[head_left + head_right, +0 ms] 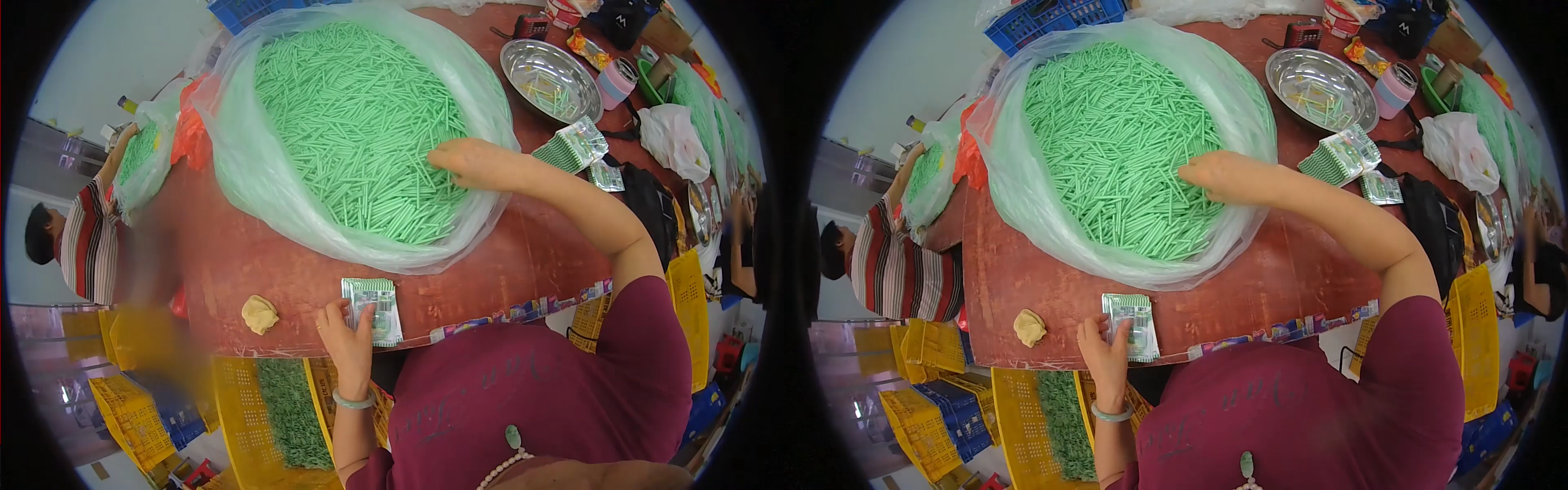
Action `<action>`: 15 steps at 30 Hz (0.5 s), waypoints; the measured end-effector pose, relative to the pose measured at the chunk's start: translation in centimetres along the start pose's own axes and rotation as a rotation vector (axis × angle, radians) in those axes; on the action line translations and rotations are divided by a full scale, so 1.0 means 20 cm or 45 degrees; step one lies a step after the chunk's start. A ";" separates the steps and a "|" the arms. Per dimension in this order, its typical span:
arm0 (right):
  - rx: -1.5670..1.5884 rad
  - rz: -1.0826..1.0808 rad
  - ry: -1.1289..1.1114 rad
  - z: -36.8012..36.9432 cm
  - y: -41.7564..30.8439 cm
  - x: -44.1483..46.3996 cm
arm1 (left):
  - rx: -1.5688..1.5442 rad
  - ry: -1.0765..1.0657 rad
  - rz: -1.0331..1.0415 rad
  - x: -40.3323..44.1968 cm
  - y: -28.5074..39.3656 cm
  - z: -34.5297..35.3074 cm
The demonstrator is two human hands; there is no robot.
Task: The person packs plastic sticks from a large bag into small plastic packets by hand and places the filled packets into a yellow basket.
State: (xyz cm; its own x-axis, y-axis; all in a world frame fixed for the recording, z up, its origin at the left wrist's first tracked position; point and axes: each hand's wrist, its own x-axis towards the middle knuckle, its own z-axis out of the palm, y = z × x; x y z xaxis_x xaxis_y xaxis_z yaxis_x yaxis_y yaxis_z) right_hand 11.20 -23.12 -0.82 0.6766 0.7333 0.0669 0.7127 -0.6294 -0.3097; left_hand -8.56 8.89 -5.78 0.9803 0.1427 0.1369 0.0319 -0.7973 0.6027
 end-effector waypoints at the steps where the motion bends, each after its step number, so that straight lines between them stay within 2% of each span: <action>1: 0.122 0.072 -0.063 -0.01 0.03 0.00 | -0.039 0.007 -0.043 0.00 -0.01 0.00; 3: 0.239 0.143 -0.125 -0.03 0.04 -0.01 | -0.050 0.005 -0.071 0.00 -0.02 -0.01; 5: 0.386 0.160 -0.001 -0.04 0.01 -0.03 | -0.064 0.003 -0.107 -0.01 -0.03 -0.02; 9: 0.341 0.142 -0.010 -0.05 0.02 -0.06 | -0.053 -0.055 -0.140 -0.03 -0.02 -0.03; 12: 0.287 0.279 -0.169 -0.07 0.02 -0.06 | -0.073 -0.055 -0.154 -0.03 -0.03 -0.02; 14: 0.145 0.007 -0.097 -0.07 0.04 -0.07 | -0.089 -0.057 -0.155 -0.03 -0.02 -0.02; 15: 0.146 0.010 -0.099 -0.07 0.04 -0.07 | -0.091 -0.061 -0.171 -0.02 -0.01 -0.02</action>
State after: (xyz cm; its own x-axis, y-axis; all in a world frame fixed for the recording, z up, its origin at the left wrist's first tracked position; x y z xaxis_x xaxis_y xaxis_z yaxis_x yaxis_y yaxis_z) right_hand 11.04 -25.03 0.18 0.6624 0.7491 -0.0085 0.6787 -0.6048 -0.4166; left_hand -9.14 9.30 -5.66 0.9764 0.2154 0.0145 0.1509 -0.7291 0.6676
